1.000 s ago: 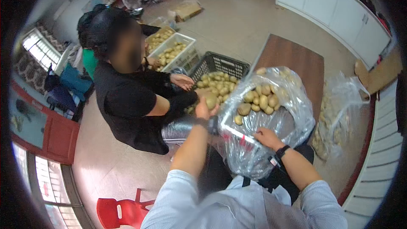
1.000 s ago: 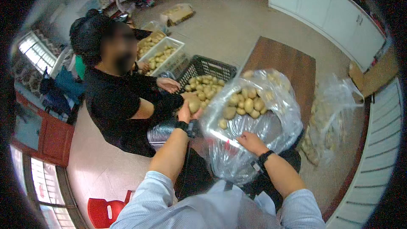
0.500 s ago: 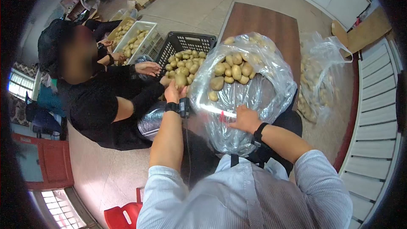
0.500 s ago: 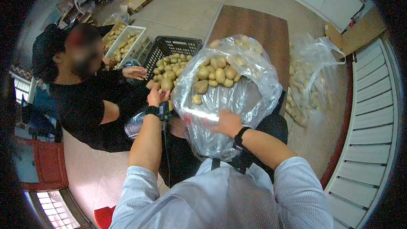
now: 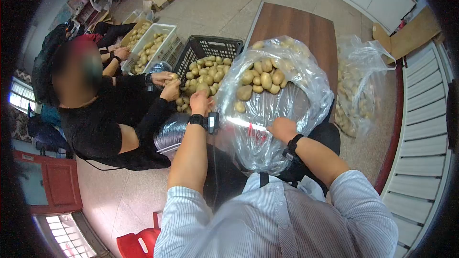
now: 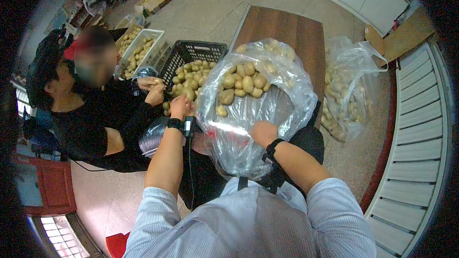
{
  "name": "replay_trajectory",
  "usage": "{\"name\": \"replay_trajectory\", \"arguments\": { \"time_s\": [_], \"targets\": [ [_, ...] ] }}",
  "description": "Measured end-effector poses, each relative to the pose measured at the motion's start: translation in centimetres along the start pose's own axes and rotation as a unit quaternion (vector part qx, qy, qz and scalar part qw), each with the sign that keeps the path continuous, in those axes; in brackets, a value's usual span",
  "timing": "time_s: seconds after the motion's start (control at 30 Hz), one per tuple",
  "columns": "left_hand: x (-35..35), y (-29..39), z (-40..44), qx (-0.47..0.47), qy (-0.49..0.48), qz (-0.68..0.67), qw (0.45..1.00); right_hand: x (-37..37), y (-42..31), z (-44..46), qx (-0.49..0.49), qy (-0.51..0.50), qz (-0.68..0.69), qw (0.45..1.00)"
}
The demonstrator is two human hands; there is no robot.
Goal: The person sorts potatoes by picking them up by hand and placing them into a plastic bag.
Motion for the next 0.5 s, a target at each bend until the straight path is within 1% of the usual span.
{"name": "replay_trajectory", "arguments": {
  "time_s": [0.07,0.1,0.17,0.2,0.23,0.27,0.3,0.33,0.4,0.43,0.47,0.5],
  "targets": [
    [-0.2,0.6,-1.4,-0.003,0.016,0.005,1.0,-2.9,0.8,0.3,0.006,-0.064,0.044,0.997],
    [0.0,1.0,-2.2,-0.005,0.034,0.011,0.999,-3.7,1.1,0.5,0.006,-0.063,0.044,0.997],
    [-0.2,0.8,-2.2,-0.013,0.015,0.004,1.0,-4.2,1.7,0.7,-0.044,-0.076,0.061,0.994],
    [-0.5,0.8,-2.2,-0.02,-0.004,-0.002,1.0,-4.3,1.8,0.8,-0.043,-0.075,0.061,0.994],
    [-0.4,0.7,-2.0,-0.021,-0.004,-0.002,1.0,-4.2,1.9,0.8,-0.068,-0.084,0.076,0.991],
    [-0.5,0.9,-1.8,-0.048,-0.003,0.04,0.998,-4.2,2.1,0.7,-0.092,-0.092,0.091,0.987],
    [-0.6,1.1,-1.7,-0.075,-0.003,0.082,0.994,-3.9,2.0,0.7,-0.092,-0.092,0.091,0.987],
    [-0.7,1.2,-2.1,-0.076,-0.004,0.082,0.994,-3.7,1.9,0.7,-0.087,-0.086,0.093,0.988],
    [-1.5,1.5,-3.0,-0.089,-0.029,0.126,0.988,-3.2,2.0,0.6,-0.083,-0.078,0.095,0.989],
    [-1.6,1.7,-3.5,-0.09,-0.032,0.126,0.987,-2.8,1.5,0.4,-0.042,-0.095,0.082,0.991],
    [-2.4,1.3,-4.2,-0.067,-0.074,0.148,0.984,-2.6,0.9,0.1,-0.002,-0.111,0.069,0.991],
    [-3.3,0.9,-5.1,-0.043,-0.117,0.17,0.978,-2.5,0.9,0.0,-0.004,-0.108,0.069,0.992]
  ]
}}
Point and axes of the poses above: each hand's wrist, its own z-axis towards the middle knuckle, its own x-axis out of the back of the hand, y = z × x, the point moved 9 cm from there along z, towards the middle knuckle, and after that the axes turned 15 degrees about y, right-handed, at the moved point
